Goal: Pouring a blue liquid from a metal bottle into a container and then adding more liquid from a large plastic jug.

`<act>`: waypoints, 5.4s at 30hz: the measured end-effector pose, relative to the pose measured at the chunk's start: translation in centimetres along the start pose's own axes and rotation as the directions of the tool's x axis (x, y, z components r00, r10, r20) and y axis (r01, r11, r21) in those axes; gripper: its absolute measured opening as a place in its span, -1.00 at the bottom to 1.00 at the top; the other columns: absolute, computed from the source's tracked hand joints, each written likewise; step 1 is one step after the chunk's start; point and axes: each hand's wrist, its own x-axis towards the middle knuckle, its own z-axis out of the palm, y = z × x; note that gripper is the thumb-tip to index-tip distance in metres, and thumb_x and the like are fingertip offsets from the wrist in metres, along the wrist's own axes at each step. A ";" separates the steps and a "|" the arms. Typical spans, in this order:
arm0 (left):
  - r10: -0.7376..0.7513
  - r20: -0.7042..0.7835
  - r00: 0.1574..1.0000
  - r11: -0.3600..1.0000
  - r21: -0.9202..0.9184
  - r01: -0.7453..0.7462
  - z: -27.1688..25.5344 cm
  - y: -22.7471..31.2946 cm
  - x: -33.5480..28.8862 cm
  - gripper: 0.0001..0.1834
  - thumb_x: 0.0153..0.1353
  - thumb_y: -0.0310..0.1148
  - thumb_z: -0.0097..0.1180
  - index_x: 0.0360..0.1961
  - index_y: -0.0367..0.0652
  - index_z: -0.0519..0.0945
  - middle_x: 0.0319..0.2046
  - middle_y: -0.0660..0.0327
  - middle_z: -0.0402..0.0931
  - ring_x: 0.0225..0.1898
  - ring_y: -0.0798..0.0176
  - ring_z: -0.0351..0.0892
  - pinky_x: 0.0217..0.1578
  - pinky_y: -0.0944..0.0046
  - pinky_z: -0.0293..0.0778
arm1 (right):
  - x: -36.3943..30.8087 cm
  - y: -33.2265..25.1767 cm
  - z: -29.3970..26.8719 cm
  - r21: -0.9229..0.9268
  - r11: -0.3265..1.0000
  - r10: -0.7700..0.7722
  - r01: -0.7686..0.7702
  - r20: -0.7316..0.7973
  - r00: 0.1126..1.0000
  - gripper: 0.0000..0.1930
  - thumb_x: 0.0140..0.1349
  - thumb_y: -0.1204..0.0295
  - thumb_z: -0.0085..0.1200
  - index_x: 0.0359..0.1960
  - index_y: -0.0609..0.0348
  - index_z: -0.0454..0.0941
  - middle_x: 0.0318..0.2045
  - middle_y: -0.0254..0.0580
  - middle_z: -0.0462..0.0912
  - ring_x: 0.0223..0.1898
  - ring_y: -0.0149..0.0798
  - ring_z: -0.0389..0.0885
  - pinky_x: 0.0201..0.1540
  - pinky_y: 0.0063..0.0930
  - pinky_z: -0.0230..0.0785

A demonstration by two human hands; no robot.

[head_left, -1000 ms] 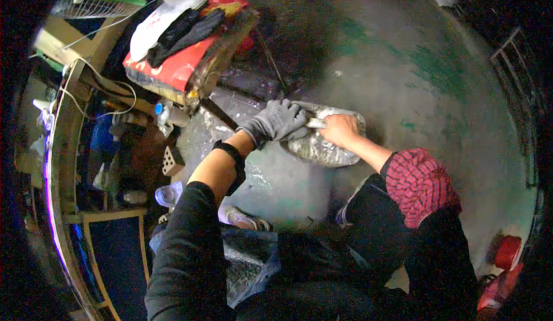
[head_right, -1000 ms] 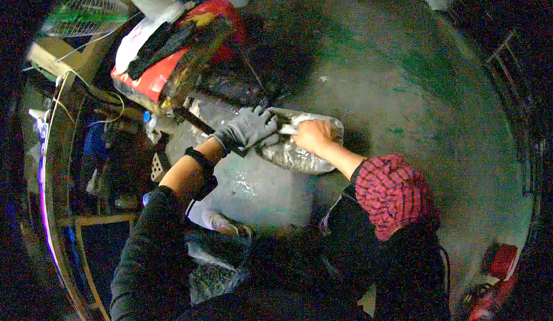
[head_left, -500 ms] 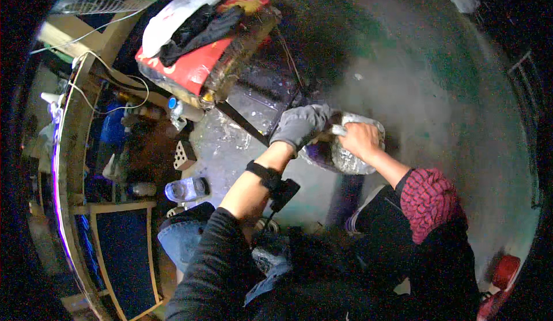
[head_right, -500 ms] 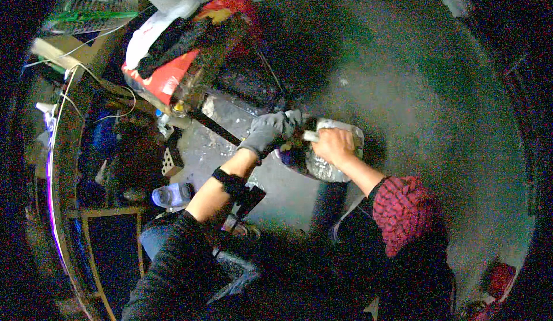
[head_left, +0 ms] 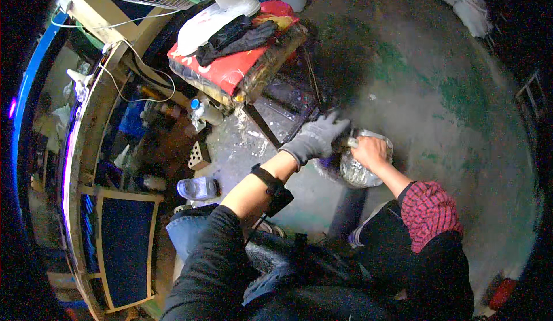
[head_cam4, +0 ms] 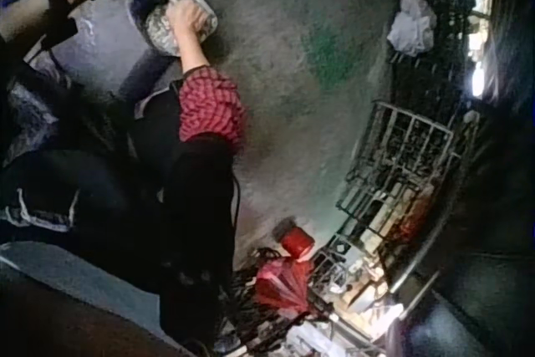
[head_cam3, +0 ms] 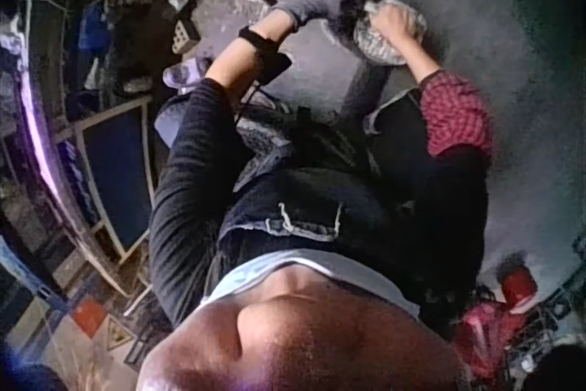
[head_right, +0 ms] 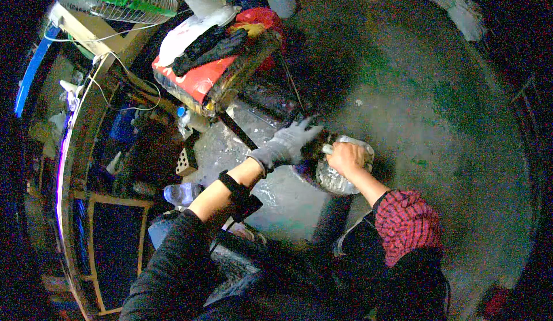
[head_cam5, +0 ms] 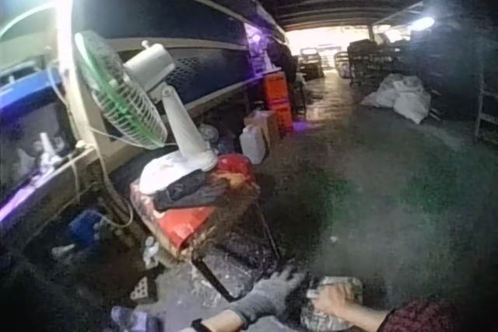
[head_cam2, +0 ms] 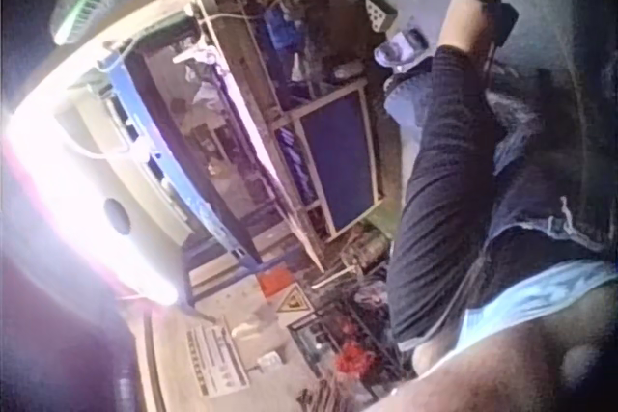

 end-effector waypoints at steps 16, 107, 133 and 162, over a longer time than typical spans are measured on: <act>-0.249 -0.190 0.950 0.964 -0.139 0.225 -3.6 -0.7 -0.7 -0.57 0.24 -0.03 -0.08 -0.05 -0.12 0.47 -0.49 0.03 0.58 -0.53 -0.01 0.59 -0.45 0.07 0.48 | 0.4 -1.2 0.2 0.037 0.997 -0.069 0.074 -0.112 0.991 -0.73 -0.09 0.17 0.10 -0.53 0.13 0.62 -0.58 0.04 0.59 -0.48 0.06 0.60 -0.36 -0.09 0.44; -0.582 0.278 0.764 0.272 -0.819 0.505 11.7 -14.5 -28.4 -0.57 -0.02 -0.31 0.25 -0.11 -0.30 0.55 -0.28 0.25 0.59 -0.26 0.39 0.51 -0.22 0.36 0.41 | -5.5 -6.3 2.3 -0.255 0.749 -0.580 0.612 0.197 0.791 -0.26 -0.11 0.49 0.21 0.18 -0.38 0.29 -0.49 -0.18 0.54 -0.43 -0.05 0.56 -0.29 -0.20 0.40; -0.584 0.258 0.770 0.584 -0.524 0.619 23.3 -22.2 -35.3 -0.44 -0.21 -0.03 0.28 -0.12 -0.03 0.58 -0.27 0.00 0.59 -0.24 0.01 0.58 -0.25 0.12 0.44 | -9.7 -21.2 12.8 -0.343 0.541 -0.586 0.768 0.501 0.637 -0.30 -0.10 0.46 0.16 0.19 -0.26 0.31 -0.57 -0.13 0.53 -0.55 -0.06 0.53 -0.44 -0.22 0.38; -0.641 0.195 0.743 0.410 -0.731 0.545 28.2 -22.3 -36.5 -0.49 -0.20 -0.12 0.28 -0.17 -0.10 0.59 -0.21 -0.03 0.57 -0.12 -0.05 0.53 -0.14 0.11 0.40 | -9.2 -27.8 16.2 -0.298 0.316 -0.432 0.901 0.800 0.416 -0.25 0.10 0.53 -0.09 0.31 -0.48 0.01 -0.55 0.02 0.57 -0.59 -0.03 0.58 -0.55 -0.17 0.42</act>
